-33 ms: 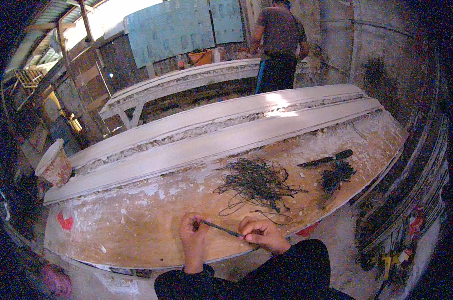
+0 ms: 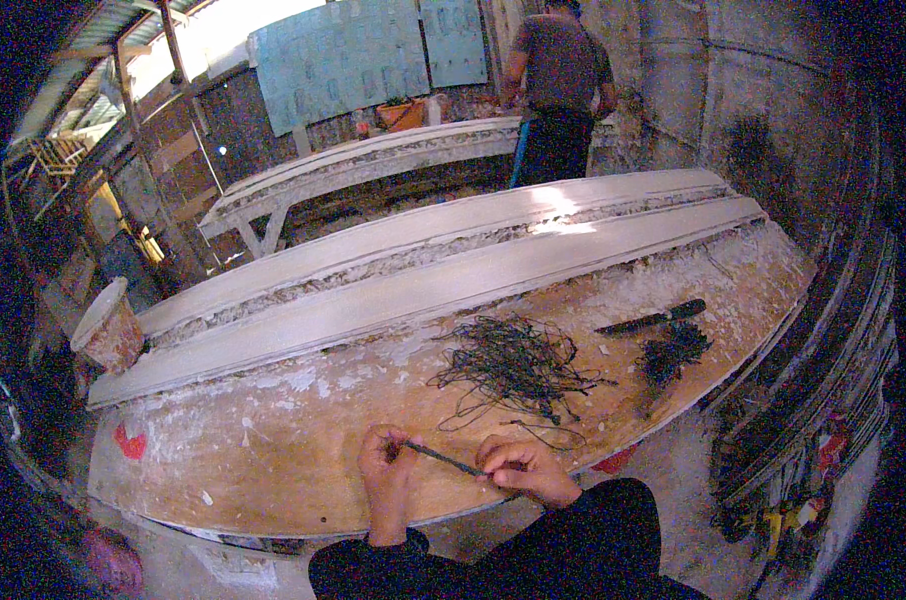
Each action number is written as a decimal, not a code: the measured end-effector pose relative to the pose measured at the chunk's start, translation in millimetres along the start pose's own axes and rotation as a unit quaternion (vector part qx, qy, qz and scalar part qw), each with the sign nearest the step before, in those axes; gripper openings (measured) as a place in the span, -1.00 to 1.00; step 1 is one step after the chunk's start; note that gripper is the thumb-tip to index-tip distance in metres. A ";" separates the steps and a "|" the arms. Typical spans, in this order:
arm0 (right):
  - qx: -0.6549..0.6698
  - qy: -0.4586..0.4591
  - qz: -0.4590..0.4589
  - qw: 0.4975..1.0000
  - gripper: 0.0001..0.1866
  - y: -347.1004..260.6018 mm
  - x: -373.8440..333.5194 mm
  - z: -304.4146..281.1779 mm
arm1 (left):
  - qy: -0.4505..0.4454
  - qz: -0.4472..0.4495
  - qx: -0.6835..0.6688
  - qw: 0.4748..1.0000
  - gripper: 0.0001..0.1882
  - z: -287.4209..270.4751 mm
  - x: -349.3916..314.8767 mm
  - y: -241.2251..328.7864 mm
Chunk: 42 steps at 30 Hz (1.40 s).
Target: The person sits at a workbench and repeatedly picks up black cable ties, loops them, and tightens them by hand. A coworker in the background works on a long white panel. The person continues handling individual ties throughout the clip.
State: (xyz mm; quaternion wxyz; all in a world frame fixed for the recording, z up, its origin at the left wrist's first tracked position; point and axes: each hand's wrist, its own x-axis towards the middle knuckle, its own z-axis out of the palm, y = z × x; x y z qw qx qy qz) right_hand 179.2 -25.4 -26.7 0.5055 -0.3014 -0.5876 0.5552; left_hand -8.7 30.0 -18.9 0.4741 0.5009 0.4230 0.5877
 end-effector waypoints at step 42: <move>0.021 0.086 0.021 0.996 -0.83 10.0 -0.1 1.3 | -0.085 0.001 0.086 0.993 -0.82 6.0 -6.5 -5.2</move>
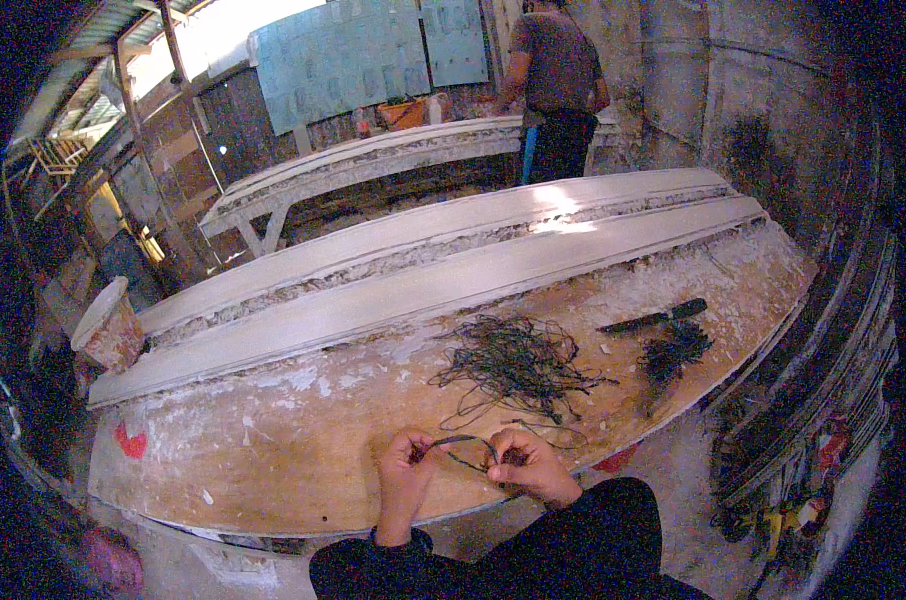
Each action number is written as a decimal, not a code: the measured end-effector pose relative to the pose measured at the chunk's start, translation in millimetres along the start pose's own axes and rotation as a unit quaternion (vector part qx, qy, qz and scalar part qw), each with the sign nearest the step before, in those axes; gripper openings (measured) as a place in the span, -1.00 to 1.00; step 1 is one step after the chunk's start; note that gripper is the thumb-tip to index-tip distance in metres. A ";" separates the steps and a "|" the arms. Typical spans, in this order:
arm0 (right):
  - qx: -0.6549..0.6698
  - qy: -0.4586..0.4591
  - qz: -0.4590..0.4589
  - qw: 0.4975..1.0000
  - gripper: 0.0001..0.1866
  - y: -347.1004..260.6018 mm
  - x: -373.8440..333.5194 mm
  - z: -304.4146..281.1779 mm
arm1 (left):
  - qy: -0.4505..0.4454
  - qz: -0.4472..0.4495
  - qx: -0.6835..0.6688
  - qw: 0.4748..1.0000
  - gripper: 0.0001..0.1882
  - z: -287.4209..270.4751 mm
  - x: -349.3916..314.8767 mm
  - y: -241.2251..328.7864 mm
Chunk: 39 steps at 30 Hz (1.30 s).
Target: The person sits at a workbench and repeatedly picks up black cable ties, loops them, and tightens them by hand. A coworker in the background works on a long white panel. The person continues handling individual ties throughout the clip.
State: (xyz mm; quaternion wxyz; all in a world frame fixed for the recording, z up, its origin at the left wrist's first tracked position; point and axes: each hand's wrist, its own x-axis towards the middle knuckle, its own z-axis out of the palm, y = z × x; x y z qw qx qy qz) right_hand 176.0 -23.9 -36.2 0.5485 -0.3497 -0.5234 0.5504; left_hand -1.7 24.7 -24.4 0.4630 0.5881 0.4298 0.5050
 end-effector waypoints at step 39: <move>-0.009 0.006 -0.006 1.000 -0.82 4.3 1.2 -2.2 | 0.005 -0.004 -0.008 1.000 -0.81 2.4 -1.7 10.9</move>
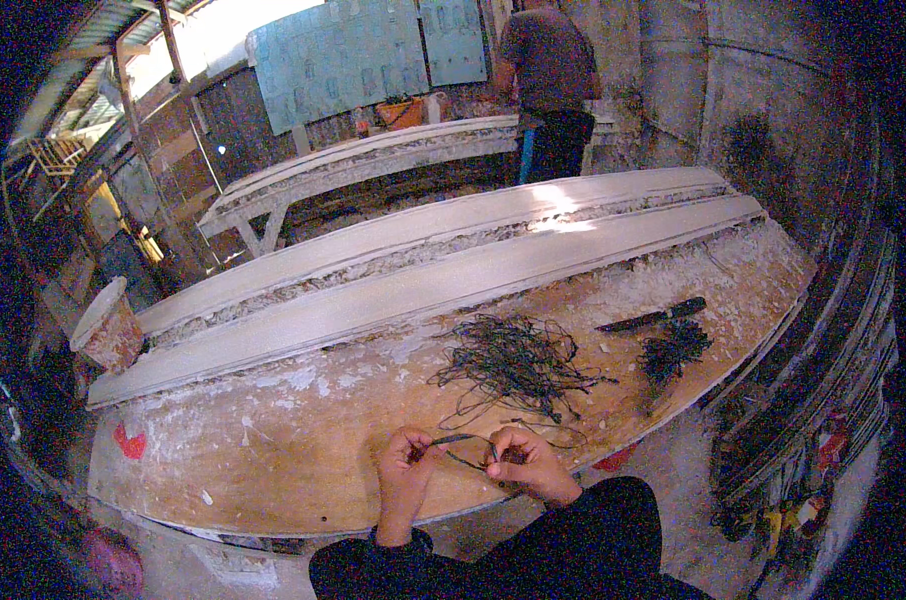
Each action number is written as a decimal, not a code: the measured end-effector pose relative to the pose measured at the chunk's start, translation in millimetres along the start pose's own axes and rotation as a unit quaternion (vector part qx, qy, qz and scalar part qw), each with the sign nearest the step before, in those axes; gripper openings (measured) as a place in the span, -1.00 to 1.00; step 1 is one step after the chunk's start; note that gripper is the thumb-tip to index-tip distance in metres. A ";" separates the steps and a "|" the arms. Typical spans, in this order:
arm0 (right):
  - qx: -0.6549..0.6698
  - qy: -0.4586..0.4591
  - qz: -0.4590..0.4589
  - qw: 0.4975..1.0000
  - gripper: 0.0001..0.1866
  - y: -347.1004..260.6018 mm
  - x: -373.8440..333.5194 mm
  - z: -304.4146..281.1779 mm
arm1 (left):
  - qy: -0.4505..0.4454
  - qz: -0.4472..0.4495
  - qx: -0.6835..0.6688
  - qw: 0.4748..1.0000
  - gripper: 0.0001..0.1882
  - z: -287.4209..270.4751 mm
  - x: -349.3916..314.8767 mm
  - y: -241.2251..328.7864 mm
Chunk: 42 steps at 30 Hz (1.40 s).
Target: The person sits at a workbench and repeatedly picks up black cable ties, loops them, and tightens them by hand. A coworker in the background works on a long white panel. The person continues handling individual ties throughout the clip.
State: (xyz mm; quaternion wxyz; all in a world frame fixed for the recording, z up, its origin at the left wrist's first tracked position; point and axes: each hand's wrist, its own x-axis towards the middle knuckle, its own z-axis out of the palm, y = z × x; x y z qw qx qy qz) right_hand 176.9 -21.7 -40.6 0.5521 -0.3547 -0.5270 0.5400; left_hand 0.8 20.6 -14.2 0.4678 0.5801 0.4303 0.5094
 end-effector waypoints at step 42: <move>0.018 0.034 -0.001 0.999 -0.81 -0.9 3.5 5.0 | -0.531 -0.048 0.049 0.844 -0.75 -21.4 -8.8 42.1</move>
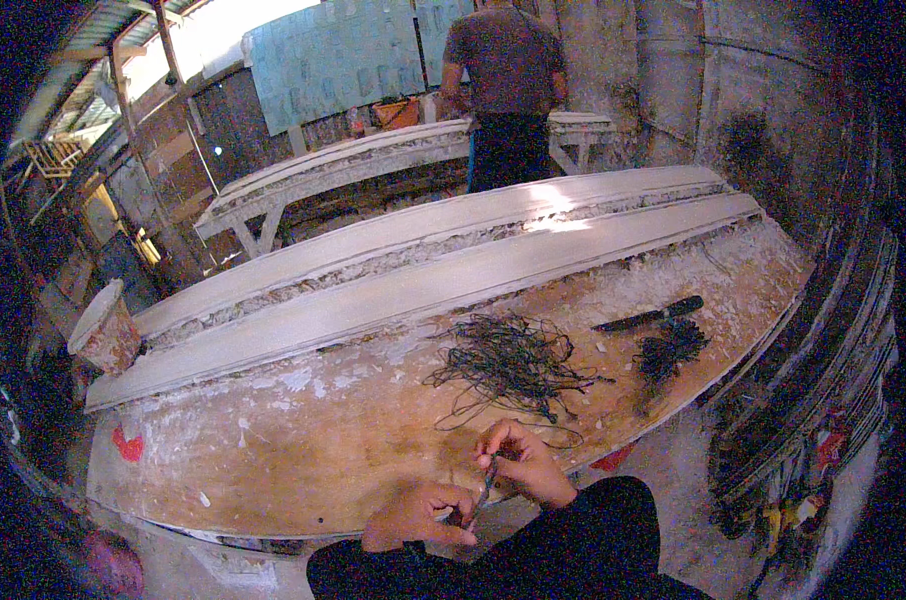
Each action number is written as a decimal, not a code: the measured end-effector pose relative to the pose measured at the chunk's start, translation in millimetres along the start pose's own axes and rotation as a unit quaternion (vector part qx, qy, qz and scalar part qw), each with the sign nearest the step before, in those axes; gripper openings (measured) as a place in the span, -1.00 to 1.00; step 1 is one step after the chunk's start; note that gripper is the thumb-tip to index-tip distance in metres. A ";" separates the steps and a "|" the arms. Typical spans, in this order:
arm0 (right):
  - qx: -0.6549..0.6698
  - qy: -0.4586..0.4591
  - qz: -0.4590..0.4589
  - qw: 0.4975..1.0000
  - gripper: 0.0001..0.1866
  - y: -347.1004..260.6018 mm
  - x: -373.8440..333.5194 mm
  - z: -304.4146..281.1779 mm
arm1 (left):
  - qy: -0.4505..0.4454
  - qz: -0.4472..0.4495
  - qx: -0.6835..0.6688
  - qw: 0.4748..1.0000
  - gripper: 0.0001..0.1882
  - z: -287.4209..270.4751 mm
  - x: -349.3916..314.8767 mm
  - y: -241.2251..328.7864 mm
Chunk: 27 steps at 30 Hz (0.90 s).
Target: The person sits at a workbench and repeatedly picks up black cable ties, loops them, and tightens them by hand. A coworker in the background works on a long white panel. The person continues handling individual ties throughout the clip.
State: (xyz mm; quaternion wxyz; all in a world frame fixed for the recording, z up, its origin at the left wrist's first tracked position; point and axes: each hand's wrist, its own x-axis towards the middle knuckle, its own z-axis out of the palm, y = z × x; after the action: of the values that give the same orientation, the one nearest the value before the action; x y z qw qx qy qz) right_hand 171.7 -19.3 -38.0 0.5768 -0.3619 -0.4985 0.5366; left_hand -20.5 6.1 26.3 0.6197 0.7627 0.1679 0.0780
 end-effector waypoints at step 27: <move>-0.035 -0.068 0.016 0.997 -0.84 -8.4 -2.9 -1.7 | 0.520 0.041 -0.122 0.845 -0.85 -8.2 10.9 -31.5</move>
State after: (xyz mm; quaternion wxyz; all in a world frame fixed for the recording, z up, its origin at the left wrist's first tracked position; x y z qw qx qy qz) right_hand 175.8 -23.3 -31.0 0.5197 -0.3525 -0.5496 0.5510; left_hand -18.0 23.1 -3.4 0.5259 0.5348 0.4235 0.5080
